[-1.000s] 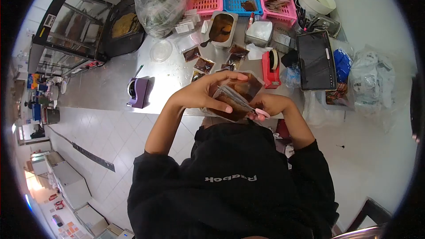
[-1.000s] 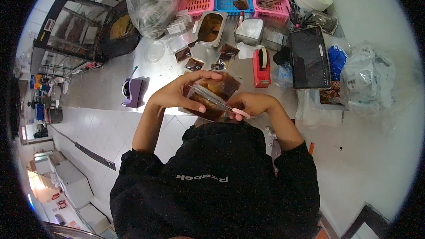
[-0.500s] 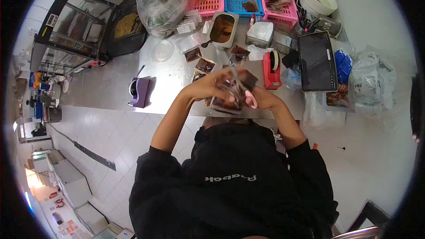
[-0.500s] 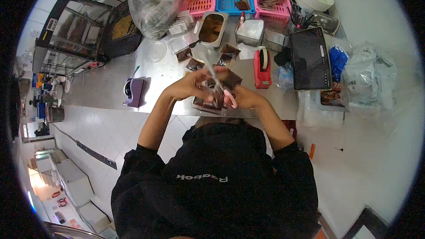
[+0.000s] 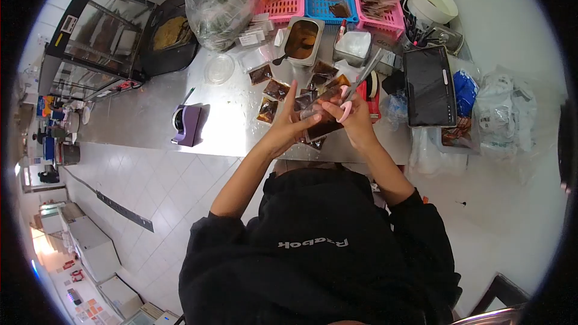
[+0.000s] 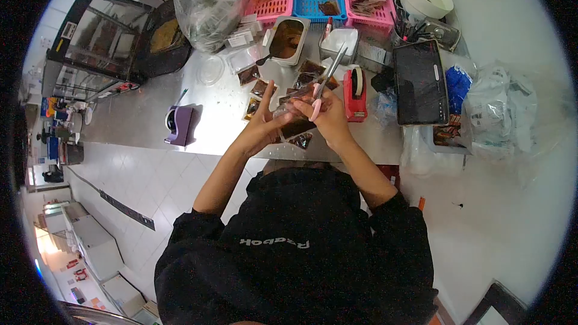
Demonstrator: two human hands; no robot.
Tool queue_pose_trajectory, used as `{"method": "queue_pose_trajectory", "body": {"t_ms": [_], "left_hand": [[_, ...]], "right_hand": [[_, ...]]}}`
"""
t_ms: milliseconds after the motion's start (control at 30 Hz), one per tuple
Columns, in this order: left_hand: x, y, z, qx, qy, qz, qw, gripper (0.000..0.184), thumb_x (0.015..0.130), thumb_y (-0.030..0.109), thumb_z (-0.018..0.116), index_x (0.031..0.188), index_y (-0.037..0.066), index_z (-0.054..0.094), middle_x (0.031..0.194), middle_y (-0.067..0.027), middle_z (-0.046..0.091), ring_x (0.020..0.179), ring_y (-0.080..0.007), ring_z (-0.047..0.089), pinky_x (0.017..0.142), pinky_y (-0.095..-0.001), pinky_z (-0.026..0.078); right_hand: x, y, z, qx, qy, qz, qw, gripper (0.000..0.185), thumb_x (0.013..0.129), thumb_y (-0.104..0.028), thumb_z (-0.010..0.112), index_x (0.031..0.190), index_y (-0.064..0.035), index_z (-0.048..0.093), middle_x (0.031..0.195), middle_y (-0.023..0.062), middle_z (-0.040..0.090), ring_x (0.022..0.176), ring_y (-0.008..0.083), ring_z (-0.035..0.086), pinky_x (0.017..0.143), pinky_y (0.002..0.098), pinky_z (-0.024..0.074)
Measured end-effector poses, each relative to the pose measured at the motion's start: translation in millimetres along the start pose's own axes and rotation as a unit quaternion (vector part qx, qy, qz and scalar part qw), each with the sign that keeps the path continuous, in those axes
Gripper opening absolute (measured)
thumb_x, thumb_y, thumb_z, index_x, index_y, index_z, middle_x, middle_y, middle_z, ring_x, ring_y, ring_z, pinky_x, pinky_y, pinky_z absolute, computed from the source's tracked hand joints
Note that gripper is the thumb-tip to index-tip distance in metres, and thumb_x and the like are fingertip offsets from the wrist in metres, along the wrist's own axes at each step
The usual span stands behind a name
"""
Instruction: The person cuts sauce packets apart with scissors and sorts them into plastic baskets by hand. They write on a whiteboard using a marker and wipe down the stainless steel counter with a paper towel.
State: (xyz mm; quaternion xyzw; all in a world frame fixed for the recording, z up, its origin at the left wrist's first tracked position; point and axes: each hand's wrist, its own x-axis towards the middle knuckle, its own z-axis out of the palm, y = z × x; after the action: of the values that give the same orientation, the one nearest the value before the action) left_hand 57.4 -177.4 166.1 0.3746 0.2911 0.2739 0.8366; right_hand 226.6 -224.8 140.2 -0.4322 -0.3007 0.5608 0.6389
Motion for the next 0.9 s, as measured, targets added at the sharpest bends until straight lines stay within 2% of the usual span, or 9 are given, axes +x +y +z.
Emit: {"method": "queue_pose_trajectory", "body": {"t_ms": [67, 167, 233, 333, 400, 500, 600, 700, 900], "left_hand": [[-1, -4, 1, -0.015, -0.003, 0.023, 1.000, 0.097, 0.085, 0.002, 0.062, 0.144, 0.020, -0.013, 0.130, -0.0200, 0.044, 0.110, -0.0216, 0.052, 0.093, -0.0328, 0.043], [-9, 4, 12, -0.069, 0.029, -0.022, 0.997, 0.095, 0.083, -0.001, 0.062, 0.146, 0.019, -0.006, 0.137, -0.0175, 0.037, 0.116, -0.0222, 0.048, 0.095, -0.0322, 0.041], [-8, -4, 6, 0.032, -0.003, 0.056, 0.998, 0.091, 0.080, -0.004, 0.063, 0.146, 0.016, 0.003, 0.140, -0.0140, 0.034, 0.120, -0.0218, 0.044, 0.096, -0.0318, 0.041], [-11, 0, 0, 0.109, -0.046, 0.090, 0.989, 0.082, 0.075, -0.007, 0.064, 0.143, 0.011, 0.023, 0.144, -0.0081, 0.030, 0.126, -0.0198, 0.037, 0.098, -0.0312, 0.037], [-17, 9, -8, 0.172, -0.042, 0.096, 0.980, 0.078, 0.074, -0.007, 0.064, 0.141, 0.010, 0.029, 0.144, -0.0082, 0.031, 0.129, -0.0209, 0.034, 0.104, -0.0332, 0.031], [-35, 41, -1, 0.150, -0.026, 0.077, 0.985, 0.079, 0.069, -0.004, 0.069, 0.139, 0.006, 0.033, 0.143, -0.0099, 0.033, 0.129, -0.0211, 0.033, 0.105, -0.0333, 0.029], [-38, 49, -10, 0.260, -0.067, 0.111, 0.957, 0.082, 0.067, 0.000, 0.073, 0.138, 0.005, 0.032, 0.141, -0.0108, 0.034, 0.129, -0.0216, 0.033, 0.106, -0.0335, 0.027], [-39, 53, -8, 0.299, -0.106, 0.107, 0.942, 0.083, 0.067, -0.001, 0.072, 0.139, 0.006, 0.031, 0.141, -0.0101, 0.035, 0.129, -0.0217, 0.032, 0.107, -0.0342, 0.025], [-39, 54, -3, 0.348, -0.131, 0.110, 0.922, 0.084, 0.067, -0.002, 0.072, 0.139, 0.006, 0.030, 0.142, -0.0097, 0.033, 0.131, -0.0205, 0.030, 0.108, -0.0339, 0.024]], "right_hand": [[-1, -1, 1, 0.001, -0.002, -0.003, 1.000, 0.031, 0.079, 0.004, 0.065, 0.106, -0.0027, 0.050, 0.101, 0.0089, 0.061, 0.092, 0.0182, 0.062, 0.083, 0.0280, 0.0508], [-4, -10, 2, -0.027, -0.016, -0.029, 0.999, 0.034, 0.079, 0.004, 0.064, 0.108, -0.0024, 0.048, 0.098, 0.0078, 0.060, 0.095, 0.0183, 0.061, 0.084, 0.0286, 0.0506], [-7, -16, -5, -0.069, -0.048, -0.015, 0.996, 0.036, 0.078, 0.004, 0.064, 0.109, -0.0026, 0.048, 0.098, 0.0078, 0.058, 0.093, 0.0176, 0.061, 0.084, 0.0286, 0.0505], [-5, -30, -34, -0.063, -0.138, -0.069, 0.986, 0.037, 0.075, -0.001, 0.067, 0.108, -0.0035, 0.049, 0.102, 0.0076, 0.057, 0.090, 0.0150, 0.060, 0.079, 0.0263, 0.0506], [5, -57, -69, -0.303, -0.218, 0.026, 0.927, 0.038, 0.073, -0.006, 0.068, 0.107, -0.0036, 0.052, 0.104, 0.0069, 0.055, 0.085, 0.0127, 0.059, 0.072, 0.0249, 0.0496], [4, -83, -89, -0.396, -0.449, 0.248, 0.762, 0.035, 0.074, -0.010, 0.067, 0.105, -0.0027, 0.054, 0.101, 0.0060, 0.058, 0.080, 0.0107, 0.057, 0.067, 0.0244, 0.0474], [-4, -79, -73, -0.370, -0.555, 0.274, 0.693, 0.030, 0.075, -0.012, 0.065, 0.102, -0.0025, 0.055, 0.093, 0.0048, 0.061, 0.075, 0.0096, 0.056, 0.065, 0.0246, 0.0462], [3, -77, -60, -0.325, -0.585, 0.252, 0.699, 0.027, 0.079, -0.018, 0.064, 0.099, -0.0028, 0.056, 0.085, 0.0025, 0.062, 0.074, 0.0091, 0.056, 0.065, 0.0238, 0.0459], [5, -86, -37, -0.342, -0.560, 0.261, 0.708, 0.019, 0.081, -0.019, 0.062, 0.091, -0.0024, 0.059, 0.079, 0.0026, 0.063, 0.070, 0.0083, 0.056, 0.060, 0.0248, 0.0465]]}}
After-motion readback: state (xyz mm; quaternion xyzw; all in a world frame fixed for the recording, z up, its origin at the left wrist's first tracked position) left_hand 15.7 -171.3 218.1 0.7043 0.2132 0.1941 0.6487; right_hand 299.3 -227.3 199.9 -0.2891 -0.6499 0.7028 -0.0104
